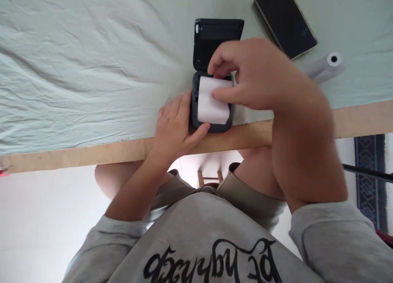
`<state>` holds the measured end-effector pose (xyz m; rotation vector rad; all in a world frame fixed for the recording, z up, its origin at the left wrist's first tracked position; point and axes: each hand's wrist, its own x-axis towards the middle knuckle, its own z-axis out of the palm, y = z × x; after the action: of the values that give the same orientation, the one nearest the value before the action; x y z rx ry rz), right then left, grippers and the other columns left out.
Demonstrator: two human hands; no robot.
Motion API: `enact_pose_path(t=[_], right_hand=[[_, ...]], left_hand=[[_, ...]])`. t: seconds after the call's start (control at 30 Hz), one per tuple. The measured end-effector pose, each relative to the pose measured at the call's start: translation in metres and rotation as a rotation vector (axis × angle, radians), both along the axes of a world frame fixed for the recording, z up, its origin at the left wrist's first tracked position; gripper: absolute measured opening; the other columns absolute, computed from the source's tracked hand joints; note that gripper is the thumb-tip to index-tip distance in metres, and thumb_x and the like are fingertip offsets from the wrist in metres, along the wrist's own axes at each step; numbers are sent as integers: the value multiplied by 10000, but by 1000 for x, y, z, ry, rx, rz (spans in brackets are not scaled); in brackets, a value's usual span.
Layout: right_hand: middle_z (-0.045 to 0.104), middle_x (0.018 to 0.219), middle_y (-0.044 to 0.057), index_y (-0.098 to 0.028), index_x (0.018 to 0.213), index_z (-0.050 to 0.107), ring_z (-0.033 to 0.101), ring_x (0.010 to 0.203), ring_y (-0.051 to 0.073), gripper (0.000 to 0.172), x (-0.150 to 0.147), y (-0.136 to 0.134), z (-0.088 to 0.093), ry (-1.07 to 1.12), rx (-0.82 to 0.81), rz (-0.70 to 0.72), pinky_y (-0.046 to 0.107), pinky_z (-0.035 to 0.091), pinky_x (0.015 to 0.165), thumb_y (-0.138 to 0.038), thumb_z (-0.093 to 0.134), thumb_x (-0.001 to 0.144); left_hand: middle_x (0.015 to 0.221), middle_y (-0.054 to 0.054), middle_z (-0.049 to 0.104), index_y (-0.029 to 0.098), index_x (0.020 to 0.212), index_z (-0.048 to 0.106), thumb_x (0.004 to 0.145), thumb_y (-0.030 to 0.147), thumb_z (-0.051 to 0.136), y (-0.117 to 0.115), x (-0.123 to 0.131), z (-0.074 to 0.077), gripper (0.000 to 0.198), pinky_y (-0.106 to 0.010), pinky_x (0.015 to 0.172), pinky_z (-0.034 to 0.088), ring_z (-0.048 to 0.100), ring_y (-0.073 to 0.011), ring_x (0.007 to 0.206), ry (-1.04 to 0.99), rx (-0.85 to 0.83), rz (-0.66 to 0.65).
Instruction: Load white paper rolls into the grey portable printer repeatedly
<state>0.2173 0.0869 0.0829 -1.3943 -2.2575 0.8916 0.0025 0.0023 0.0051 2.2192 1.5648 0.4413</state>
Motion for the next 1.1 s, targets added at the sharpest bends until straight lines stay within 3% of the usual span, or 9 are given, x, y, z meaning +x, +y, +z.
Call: enact_pose_path(t=[0.07, 0.13, 0.2, 0.3, 0.43, 0.63, 0.73, 0.9, 1.1], right_hand=[[733, 889, 16, -270, 887, 680, 650, 756, 188, 160, 16, -1, -2, 346, -127, -71, 372, 545, 726, -268, 735, 737], [621, 728, -4, -280, 832, 612, 424, 519, 132, 174, 35, -2, -12, 610, -221, -317, 332, 408, 506, -314, 690, 681], [675, 846, 45, -290, 865, 578, 387, 508, 147, 223, 56, -1, -26, 708, -362, -457, 337, 294, 433, -439, 578, 700], [698, 932, 69, -307, 966, 607, 514, 582, 196, 306, 78, -2, -50, 628, -335, -487, 359, 345, 440, -509, 531, 748], [668, 861, 26, -324, 965, 595, 614, 676, 207, 391, 82, -7, -74, 692, -173, -561, 357, 464, 487, -553, 748, 689], [629, 739, -58, -294, 890, 605, 628, 599, 140, 575, 68, -16, -80, 724, -224, -420, 285, 496, 509, -700, 921, 634], [611, 701, -62, -274, 818, 588, 607, 585, 131, 495, 64, -19, -73, 667, -173, -392, 296, 531, 536, -592, 940, 676], [630, 713, -35, -266, 757, 570, 610, 696, 179, 332, 64, -21, -66, 255, 27, -386, 398, 571, 728, -319, 896, 723], [654, 969, -18, -297, 991, 592, 630, 835, 190, 366, 69, -17, -73, 185, 238, -415, 385, 574, 789, -151, 794, 722]], left_hand=[[1528, -261, 604, 72, 1632, 402, 1000, 693, 447, 0, 1, 0, 888, -551, 1158, 430, 555, -461, 1423, 4, 1, 3], [1521, -261, 607, 75, 1636, 399, 994, 691, 456, 0, 1, 0, 892, -556, 1150, 431, 558, -465, 1413, 0, -7, 7], [1530, -243, 606, 107, 1640, 401, 989, 684, 471, 0, 1, 0, 873, -557, 1154, 428, 555, -460, 1415, -12, -18, 10], [1542, -217, 604, 149, 1640, 409, 990, 679, 483, 0, 2, 0, 842, -545, 1173, 417, 551, -442, 1426, -27, -26, 18], [1524, -239, 608, 113, 1639, 401, 1004, 685, 462, 0, 3, -1, 857, -557, 1180, 409, 549, -450, 1422, -24, -16, 22], [1485, -246, 628, 77, 1637, 391, 1033, 645, 437, -1, 5, 1, 830, -501, 1145, 435, 582, -422, 1390, 59, 3, 25], [1481, -252, 627, 64, 1631, 392, 1033, 633, 446, -1, 4, 2, 827, -494, 1155, 435, 585, -420, 1391, 70, 14, 20], [1449, -260, 643, 52, 1624, 398, 1023, 627, 442, -1, 4, 0, 833, -520, 1135, 448, 593, -435, 1363, 68, 27, 21], [1483, -245, 632, 86, 1624, 407, 1016, 630, 438, -1, 4, -4, 816, -520, 1142, 441, 585, -428, 1381, 45, 39, 42]])
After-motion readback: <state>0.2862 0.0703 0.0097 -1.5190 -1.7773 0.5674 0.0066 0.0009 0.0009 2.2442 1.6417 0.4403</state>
